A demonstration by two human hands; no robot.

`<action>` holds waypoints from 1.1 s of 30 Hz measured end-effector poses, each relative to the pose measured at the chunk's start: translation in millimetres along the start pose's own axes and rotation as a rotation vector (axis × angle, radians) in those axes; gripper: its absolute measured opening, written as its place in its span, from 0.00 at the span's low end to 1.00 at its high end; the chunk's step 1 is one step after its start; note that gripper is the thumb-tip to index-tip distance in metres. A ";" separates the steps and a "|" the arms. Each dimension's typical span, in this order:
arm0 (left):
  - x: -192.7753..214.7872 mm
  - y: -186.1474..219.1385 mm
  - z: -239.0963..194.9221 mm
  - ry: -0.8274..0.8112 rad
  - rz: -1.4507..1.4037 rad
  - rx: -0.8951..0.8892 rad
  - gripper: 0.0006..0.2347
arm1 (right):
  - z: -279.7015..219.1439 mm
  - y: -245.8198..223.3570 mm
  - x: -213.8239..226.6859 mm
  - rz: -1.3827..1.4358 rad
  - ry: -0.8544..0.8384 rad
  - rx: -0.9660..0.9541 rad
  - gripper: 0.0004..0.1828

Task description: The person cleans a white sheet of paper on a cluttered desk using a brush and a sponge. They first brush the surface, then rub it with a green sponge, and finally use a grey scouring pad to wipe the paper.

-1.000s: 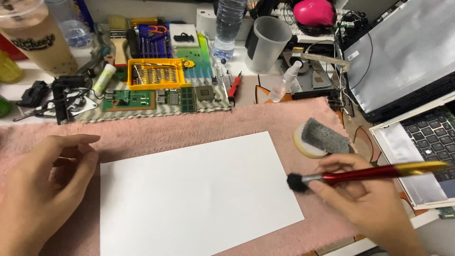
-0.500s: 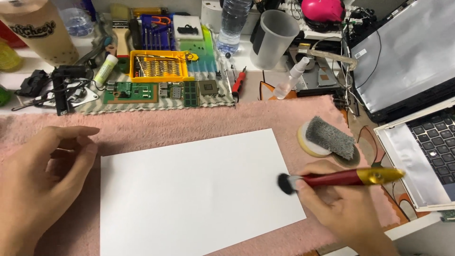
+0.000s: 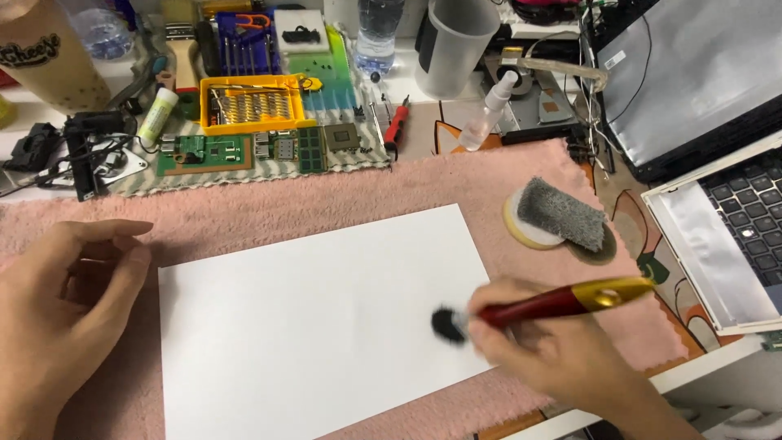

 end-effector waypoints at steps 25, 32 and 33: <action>8.4 15.8 6.7 -0.052 0.113 0.012 0.08 | 31.6 -32.7 -32.3 -0.451 -0.159 -0.189 0.06; 7.9 8.7 11.5 -0.047 0.089 -0.180 0.08 | 31.4 -38.9 -48.2 -0.309 -0.167 0.005 0.05; 7.2 11.0 11.4 -0.059 0.069 -0.202 0.09 | 29.2 -41.8 -46.8 -0.109 -0.058 -0.029 0.05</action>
Point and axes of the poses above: each hand's wrist, its own z-axis towards the middle knuckle, its own x-axis out of the back of the hand, y = z × x, the point moved 4 cm from there along z, towards the middle knuckle, and after that the axes turned 3 degrees about y, right-handed, at the moved point
